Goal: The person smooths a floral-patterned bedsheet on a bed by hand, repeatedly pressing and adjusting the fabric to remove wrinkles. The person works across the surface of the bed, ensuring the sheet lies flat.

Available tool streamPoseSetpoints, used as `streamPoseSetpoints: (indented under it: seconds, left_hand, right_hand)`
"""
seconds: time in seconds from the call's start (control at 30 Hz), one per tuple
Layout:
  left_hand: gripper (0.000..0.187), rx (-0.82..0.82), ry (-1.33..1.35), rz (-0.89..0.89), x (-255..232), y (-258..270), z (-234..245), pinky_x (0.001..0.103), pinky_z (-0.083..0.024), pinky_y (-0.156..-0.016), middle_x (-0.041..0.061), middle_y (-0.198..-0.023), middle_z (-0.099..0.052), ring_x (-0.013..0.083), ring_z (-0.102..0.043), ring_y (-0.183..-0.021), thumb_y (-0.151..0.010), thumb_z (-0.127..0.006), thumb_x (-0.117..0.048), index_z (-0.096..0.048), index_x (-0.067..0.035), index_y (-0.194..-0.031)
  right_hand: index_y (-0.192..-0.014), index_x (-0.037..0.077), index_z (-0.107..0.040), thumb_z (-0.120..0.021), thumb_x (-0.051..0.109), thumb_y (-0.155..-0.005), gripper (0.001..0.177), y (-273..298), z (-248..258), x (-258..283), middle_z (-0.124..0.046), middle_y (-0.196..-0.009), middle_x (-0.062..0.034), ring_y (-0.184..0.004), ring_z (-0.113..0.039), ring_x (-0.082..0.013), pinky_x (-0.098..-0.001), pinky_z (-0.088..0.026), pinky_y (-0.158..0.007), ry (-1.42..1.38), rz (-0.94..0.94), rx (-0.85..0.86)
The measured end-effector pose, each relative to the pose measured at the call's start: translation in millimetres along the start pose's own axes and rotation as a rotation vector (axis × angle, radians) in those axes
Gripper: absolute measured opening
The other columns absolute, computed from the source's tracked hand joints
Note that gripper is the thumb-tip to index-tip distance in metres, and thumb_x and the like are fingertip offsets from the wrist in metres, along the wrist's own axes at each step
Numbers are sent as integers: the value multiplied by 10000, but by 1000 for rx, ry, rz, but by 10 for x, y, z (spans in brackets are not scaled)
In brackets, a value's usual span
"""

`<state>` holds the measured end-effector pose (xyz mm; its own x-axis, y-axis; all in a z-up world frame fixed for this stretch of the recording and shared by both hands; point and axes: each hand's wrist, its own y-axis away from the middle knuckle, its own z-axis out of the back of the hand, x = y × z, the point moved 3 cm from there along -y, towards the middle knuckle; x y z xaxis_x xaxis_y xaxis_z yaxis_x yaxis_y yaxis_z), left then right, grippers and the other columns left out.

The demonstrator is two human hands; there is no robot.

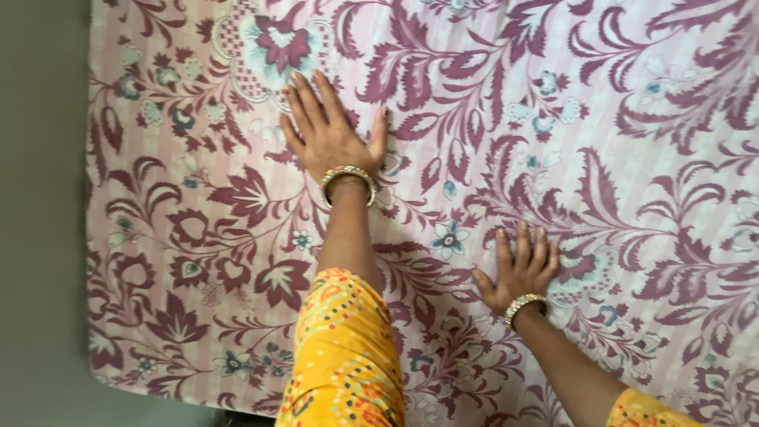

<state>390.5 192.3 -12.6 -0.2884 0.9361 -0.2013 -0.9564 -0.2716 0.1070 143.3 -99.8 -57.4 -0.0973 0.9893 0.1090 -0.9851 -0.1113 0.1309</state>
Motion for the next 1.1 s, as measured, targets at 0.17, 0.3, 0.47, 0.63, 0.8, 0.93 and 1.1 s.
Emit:
streamPoseSetpoints:
  seconds: [0.17,0.3,0.47,0.63,0.8,0.93,1.1]
  left_hand:
    - [988,6,4,2,-7,64,31,524,-110,-1267,176,-1690,-174,321,-134,-1571,-947,-518,-725,-216,-67,-1620]
    - [961,17,-5,39,-33,124,49,515,-103,-1282,163,-1702,-165,318,-132,-1579,-969,-501,-734,-203,-115,-1642]
    - [908,67,-58,133,-20,515,39,510,-65,-1307,148,-1739,-99,341,-80,-1603,-1014,-446,-745,-144,-209,-1682]
    - [1061,199,-115,238,82,1435,-10,510,-10,-1301,189,-1727,30,348,24,-1601,-918,-400,-871,-37,-222,-1675]
    - [1112,208,-119,234,253,2249,-70,518,-6,-1305,207,-1726,48,367,50,-1603,-871,-418,-880,-16,-230,-1678]
    - [1108,238,-121,258,341,2849,-129,528,2,-1264,220,-1712,48,373,47,-1586,-853,-418,-864,-24,-217,-1661]
    - [1126,307,-156,332,286,3596,-77,560,7,-1249,186,-1722,32,391,49,-1579,-816,-469,-814,-36,-224,-1672]
  right_hand:
    - [-1584,122,-355,-383,644,-981,798,19,28,21,-224,-1665,-221,-1504,-172,-493,-691,-94,-1202,-10,20,-27]
    - [-1593,146,-334,-448,637,-970,801,-12,54,3,-210,-1672,-206,-1516,-159,-486,-685,-82,-1208,-48,27,-45]
    - [-1605,187,-288,-490,648,-942,833,-6,113,20,-164,-1680,-184,-1522,-121,-469,-669,-42,-1205,-64,6,26]
    - [-1631,224,-173,-425,672,-961,844,64,191,-26,-80,-1697,-150,-1545,-43,-428,-622,-5,-1216,-97,-15,123]
    - [-1613,251,-102,-338,700,-935,847,555,377,-212,-13,-1681,-97,-1523,32,-378,-584,12,-1188,-20,48,377]
    - [-1605,300,-71,-334,771,-912,879,1171,598,-563,37,-1696,-37,-1545,80,-358,-556,45,-1208,-43,53,652]
    - [-1621,310,-20,-348,889,-806,1052,1842,685,-1271,108,-1705,-63,-1530,92,-342,-566,44,-1202,82,-30,888]
